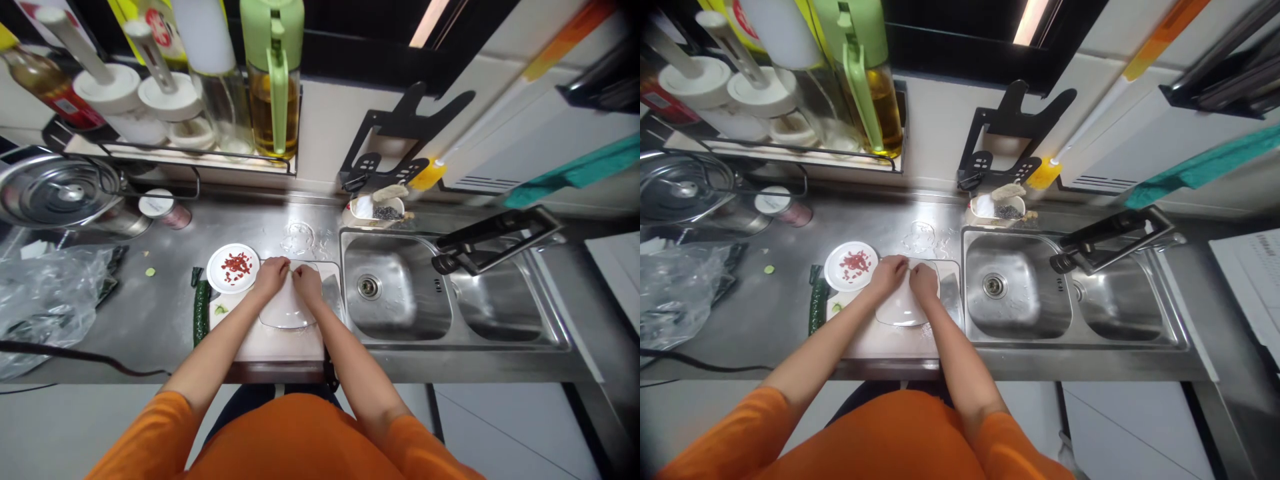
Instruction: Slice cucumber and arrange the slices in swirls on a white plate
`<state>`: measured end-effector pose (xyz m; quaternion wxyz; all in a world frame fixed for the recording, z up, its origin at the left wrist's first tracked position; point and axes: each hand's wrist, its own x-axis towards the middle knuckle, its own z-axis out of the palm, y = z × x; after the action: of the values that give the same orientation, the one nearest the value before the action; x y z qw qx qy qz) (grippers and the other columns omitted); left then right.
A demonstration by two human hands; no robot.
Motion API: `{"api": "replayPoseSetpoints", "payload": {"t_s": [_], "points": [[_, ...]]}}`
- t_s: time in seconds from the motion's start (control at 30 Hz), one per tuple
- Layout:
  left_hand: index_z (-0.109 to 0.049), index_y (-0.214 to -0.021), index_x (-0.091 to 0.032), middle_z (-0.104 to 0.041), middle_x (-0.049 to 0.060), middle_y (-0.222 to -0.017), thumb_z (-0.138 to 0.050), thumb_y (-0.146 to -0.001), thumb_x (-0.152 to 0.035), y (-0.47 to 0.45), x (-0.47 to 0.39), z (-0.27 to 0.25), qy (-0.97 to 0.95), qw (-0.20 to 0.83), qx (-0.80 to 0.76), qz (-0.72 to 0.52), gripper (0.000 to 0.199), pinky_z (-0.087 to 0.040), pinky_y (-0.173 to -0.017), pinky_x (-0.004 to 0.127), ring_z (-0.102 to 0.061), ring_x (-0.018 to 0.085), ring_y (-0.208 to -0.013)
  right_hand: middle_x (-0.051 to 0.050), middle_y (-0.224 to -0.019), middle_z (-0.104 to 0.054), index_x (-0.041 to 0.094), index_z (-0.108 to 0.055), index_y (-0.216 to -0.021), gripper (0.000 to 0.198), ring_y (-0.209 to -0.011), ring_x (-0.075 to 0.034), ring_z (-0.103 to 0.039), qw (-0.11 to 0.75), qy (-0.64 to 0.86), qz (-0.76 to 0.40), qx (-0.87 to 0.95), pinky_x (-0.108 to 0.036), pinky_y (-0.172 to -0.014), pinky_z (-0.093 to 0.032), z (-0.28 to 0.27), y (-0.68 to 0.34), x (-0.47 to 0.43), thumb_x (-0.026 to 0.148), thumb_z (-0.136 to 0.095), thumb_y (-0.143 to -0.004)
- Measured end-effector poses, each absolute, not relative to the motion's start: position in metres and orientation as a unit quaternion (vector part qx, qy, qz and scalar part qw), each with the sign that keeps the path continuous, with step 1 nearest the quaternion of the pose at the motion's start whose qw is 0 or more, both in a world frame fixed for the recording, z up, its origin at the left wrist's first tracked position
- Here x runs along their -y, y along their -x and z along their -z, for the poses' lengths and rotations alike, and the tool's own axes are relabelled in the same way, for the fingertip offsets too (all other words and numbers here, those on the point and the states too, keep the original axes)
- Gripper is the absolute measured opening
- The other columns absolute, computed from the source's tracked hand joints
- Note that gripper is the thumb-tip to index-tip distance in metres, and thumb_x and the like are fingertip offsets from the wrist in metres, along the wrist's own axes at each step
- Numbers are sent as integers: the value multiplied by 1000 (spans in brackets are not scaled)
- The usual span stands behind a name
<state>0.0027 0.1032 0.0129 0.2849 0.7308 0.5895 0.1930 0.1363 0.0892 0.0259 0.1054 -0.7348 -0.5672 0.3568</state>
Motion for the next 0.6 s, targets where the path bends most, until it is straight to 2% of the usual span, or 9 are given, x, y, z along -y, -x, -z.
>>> {"api": "replayPoseSetpoints", "payload": {"t_s": [0.37,0.6], "points": [[-64,-102,-18,-66,11,-100,-43,-87,-21,-5,-106,-3,-745,274,-575,-196,25,-41,-89,37,-54,24,-97,-9,-86,-61,16,-58,-89,16,-76,-19,-55,94,734,-309,598,-27,-63,-34,-26,-128,-82,20,-42,-87],[-63,-101,-19,-65,10,-98,-43,-88,-23,-3,-107,-5,-753,267,-569,-196,24,-40,-89,38,-53,23,-96,-8,-100,-54,21,-56,-106,26,-79,-18,-50,85,686,-273,669,-28,-66,-34,-21,-132,-62,19,-36,-90]]}}
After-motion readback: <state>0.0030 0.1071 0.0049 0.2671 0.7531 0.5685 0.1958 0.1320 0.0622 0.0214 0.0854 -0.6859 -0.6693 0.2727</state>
